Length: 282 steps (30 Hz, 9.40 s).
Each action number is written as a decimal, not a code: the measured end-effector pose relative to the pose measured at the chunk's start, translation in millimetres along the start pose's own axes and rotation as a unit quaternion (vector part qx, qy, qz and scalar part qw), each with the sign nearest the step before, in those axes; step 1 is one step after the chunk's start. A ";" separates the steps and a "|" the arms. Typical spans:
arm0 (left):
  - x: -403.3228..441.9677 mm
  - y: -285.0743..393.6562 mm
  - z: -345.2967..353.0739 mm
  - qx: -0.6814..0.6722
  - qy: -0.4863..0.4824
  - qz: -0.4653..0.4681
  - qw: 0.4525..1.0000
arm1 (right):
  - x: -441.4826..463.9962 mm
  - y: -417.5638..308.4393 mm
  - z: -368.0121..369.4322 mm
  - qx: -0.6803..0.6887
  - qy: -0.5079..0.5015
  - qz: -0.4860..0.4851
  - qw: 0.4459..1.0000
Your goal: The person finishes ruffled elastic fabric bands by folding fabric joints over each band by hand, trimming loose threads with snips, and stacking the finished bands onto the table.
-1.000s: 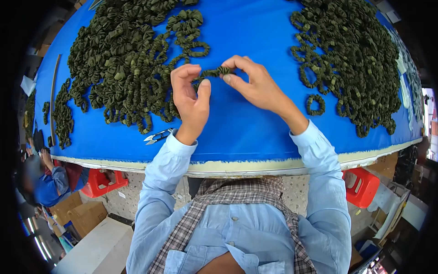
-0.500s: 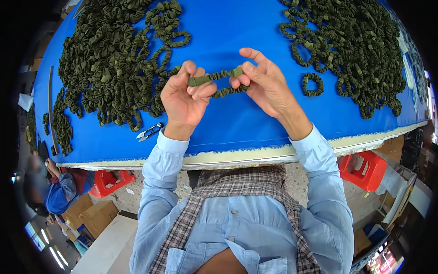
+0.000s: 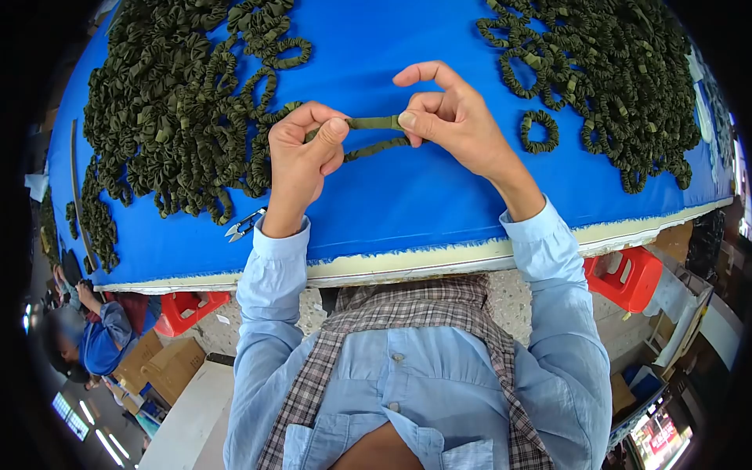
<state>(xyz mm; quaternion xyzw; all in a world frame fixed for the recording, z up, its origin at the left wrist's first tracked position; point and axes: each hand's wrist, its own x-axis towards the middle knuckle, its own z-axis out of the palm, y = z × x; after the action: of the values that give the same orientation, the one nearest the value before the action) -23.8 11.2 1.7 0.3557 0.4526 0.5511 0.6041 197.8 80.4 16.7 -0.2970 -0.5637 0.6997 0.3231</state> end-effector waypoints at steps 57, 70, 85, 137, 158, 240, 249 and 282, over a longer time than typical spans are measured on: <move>-9.1 -3.3 17.8 0.215 0.052 0.188 0.957 | 13.6 25.1 -4.4 0.206 -0.012 -0.097 0.974; -7.8 -3.7 17.8 0.256 0.023 0.181 0.949 | 1.2 3.1 15.4 -0.129 -0.007 -0.024 0.991; -8.5 -7.0 11.3 0.233 -0.003 0.200 0.952 | -1.6 15.4 12.6 -0.056 0.017 -0.022 0.998; -31.7 41.4 17.2 0.031 0.163 0.118 0.979 | 18.3 -24.6 47.3 -0.322 0.031 -0.145 0.935; 10.0 -1.1 13.1 -0.072 0.148 0.115 0.980 | 3.0 -4.3 43.9 -0.333 0.030 -0.228 0.914; -88.9 19.5 43.9 0.025 0.168 0.177 0.969 | -68.6 -22.2 72.4 -0.281 0.129 -0.175 0.935; -91.6 18.0 49.0 0.025 0.171 0.185 0.967 | -68.4 -18.9 71.6 -0.295 0.113 -0.209 0.925; -89.7 17.3 45.0 0.135 0.088 0.081 0.984 | -34.4 -9.9 63.2 -0.101 0.024 -0.057 0.993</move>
<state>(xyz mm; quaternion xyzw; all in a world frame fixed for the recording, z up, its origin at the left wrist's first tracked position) 14.0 -71.9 46.8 0.4198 0.5439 0.5607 0.4621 170.9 17.1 40.1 -0.3121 -0.6393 0.6123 0.3448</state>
